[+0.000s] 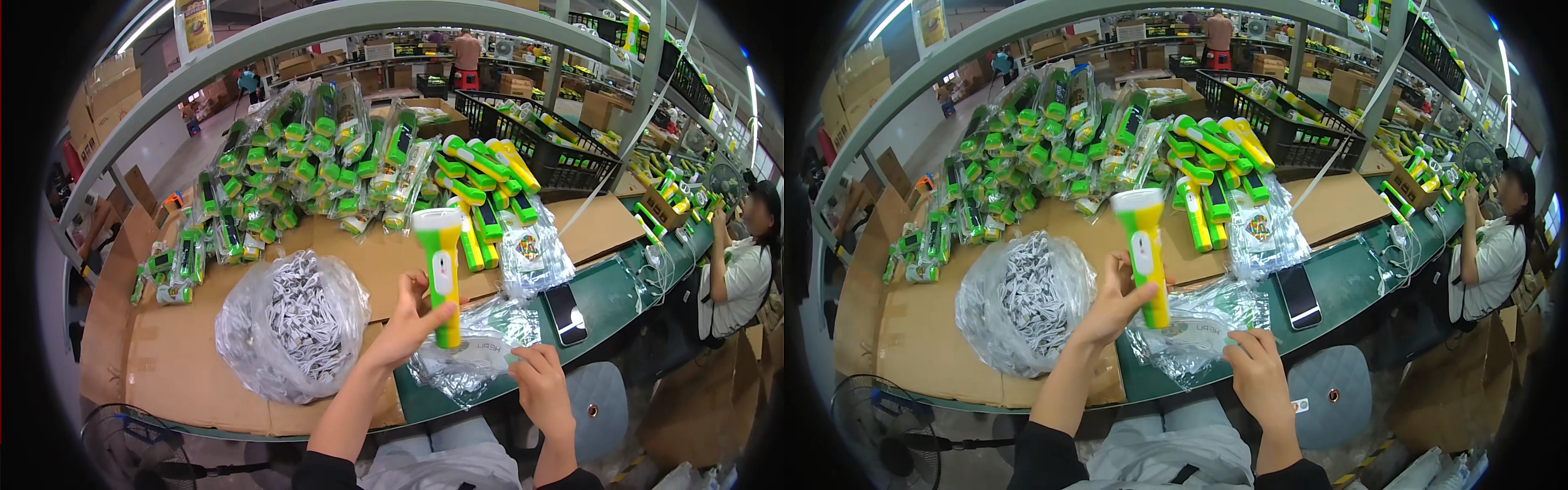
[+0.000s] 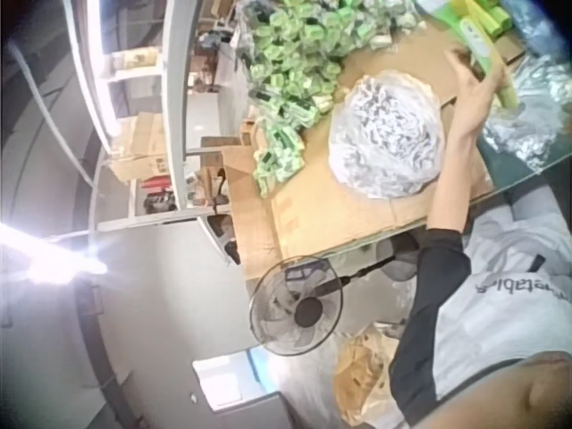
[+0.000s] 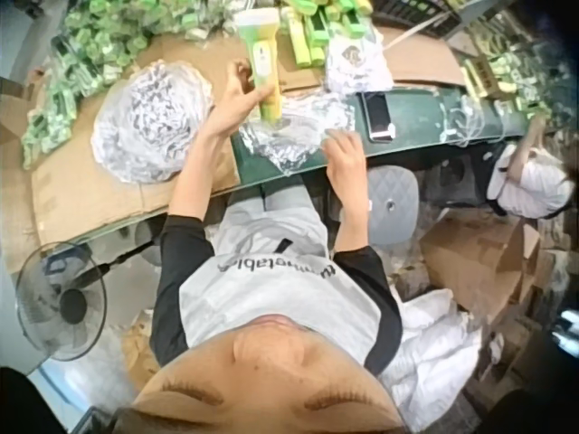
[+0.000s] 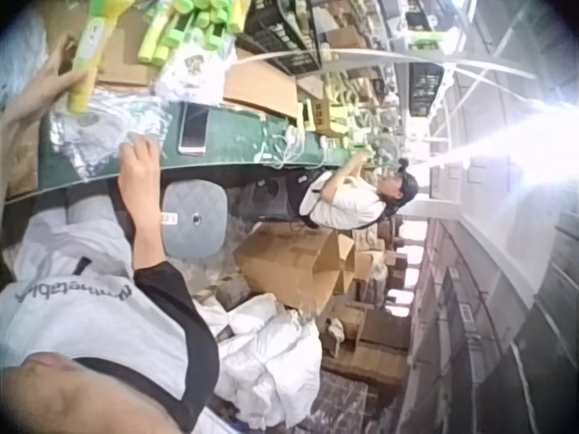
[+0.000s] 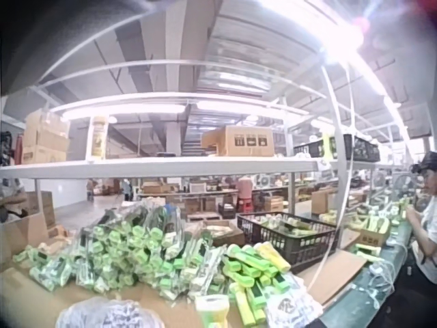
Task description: The person puts flashlights into plastic bags by hand, then organizes the bagged flashlights on an assembly line.
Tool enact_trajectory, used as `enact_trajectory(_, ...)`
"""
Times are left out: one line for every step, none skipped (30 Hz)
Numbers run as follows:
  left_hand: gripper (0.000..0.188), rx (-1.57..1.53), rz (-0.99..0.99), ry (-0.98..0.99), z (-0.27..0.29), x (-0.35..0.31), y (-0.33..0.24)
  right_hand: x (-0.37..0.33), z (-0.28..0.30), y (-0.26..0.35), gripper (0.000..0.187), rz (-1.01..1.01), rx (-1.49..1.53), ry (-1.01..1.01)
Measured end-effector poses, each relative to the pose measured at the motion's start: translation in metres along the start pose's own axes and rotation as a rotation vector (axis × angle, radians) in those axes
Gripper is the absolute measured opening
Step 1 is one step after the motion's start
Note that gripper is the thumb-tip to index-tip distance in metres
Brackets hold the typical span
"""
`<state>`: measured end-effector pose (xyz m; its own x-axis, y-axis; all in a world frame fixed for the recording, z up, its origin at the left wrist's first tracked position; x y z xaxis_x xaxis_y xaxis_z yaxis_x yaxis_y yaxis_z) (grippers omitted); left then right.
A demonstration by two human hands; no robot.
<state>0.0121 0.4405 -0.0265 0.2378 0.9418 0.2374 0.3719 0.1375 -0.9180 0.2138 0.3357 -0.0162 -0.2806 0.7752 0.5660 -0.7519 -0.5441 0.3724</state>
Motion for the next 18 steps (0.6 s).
enact_trajectory(0.053,-0.004,0.001,0.001,-0.004,-0.004,-0.006,0.002,0.001,0.002,0.018,0.006,0.005,0.005)
enact_trajectory(0.066,0.138,-0.005,0.016,-0.009,-0.008,-0.012,0.002,0.001,0.004,0.018,0.010,0.009,0.011)
enact_trajectory(0.081,0.279,-0.011,0.031,-0.013,-0.010,-0.014,0.002,0.001,0.005,0.018,0.006,0.005,0.014)
enact_trajectory(0.097,0.345,0.058,0.041,-0.013,-0.014,-0.008,0.004,0.000,0.009,0.018,0.018,0.021,0.007)
enact_trajectory(0.097,0.346,0.056,0.036,-0.017,-0.019,-0.005,0.005,0.000,0.013,0.018,0.031,0.038,0.001)
enact_trajectory(0.095,0.444,0.035,0.043,-0.024,-0.025,0.001,0.006,-0.002,0.016,0.018,0.035,0.040,0.002)
enact_trajectory(0.093,0.541,0.013,0.048,-0.030,-0.030,0.006,0.008,-0.004,0.019,0.017,0.043,0.062,0.007)
enact_trajectory(0.086,0.511,-0.032,0.077,-0.035,-0.032,0.012,0.008,-0.006,0.020,0.016,0.048,0.083,0.012)
enact_trajectory(0.086,0.512,-0.034,0.075,-0.036,-0.035,0.016,0.008,-0.008,0.020,0.016,0.051,0.084,0.012)
enact_trajectory(0.083,0.521,-0.011,0.111,-0.039,-0.037,0.020,0.007,-0.010,0.019,0.016,0.050,0.100,0.025)
enact_trajectory(0.079,0.530,0.012,0.148,-0.041,-0.038,0.022,0.007,-0.012,0.017,0.016,0.048,0.115,0.038)
enact_trajectory(0.079,0.531,0.010,0.148,-0.040,-0.038,0.021,0.006,-0.012,0.017,0.016,0.049,0.115,0.037)
enact_trajectory(0.072,0.567,0.024,0.210,-0.042,-0.041,0.019,0.005,-0.012,0.015,0.015,0.024,0.135,0.044)
enact_trajectory(0.067,0.603,0.038,0.272,-0.042,-0.043,0.018,0.004,-0.012,0.013,0.015,0.000,0.156,0.050)
enact_trajectory(0.062,0.639,0.053,0.334,-0.042,-0.046,0.017,0.003,-0.011,0.010,0.015,-0.003,0.155,0.049)
enact_trajectory(0.052,0.735,-0.114,0.371,-0.041,-0.047,0.013,0.002,-0.010,0.005,0.015,-0.026,0.147,0.073)
enact_trajectory(0.052,0.736,-0.113,0.373,-0.036,-0.049,0.013,0.000,-0.010,0.000,0.015,-0.050,0.139,0.097)
enact_trajectory(0.049,0.775,-0.008,0.405,-0.029,-0.051,0.018,0.000,-0.009,-0.005,0.015,-0.052,0.140,0.097)
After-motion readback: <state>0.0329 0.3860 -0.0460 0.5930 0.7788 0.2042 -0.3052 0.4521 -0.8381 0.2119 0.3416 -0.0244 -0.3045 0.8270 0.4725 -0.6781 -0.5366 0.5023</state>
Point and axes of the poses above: each hand's wrist, its own x-axis towards the middle knuckle, its own z-axis out of the back of the hand, y = z × x, the point moved 6 cm from there along x, towards the middle knuckle, and after that the axes turned 2 degrees about z, right-handed, at the moved point
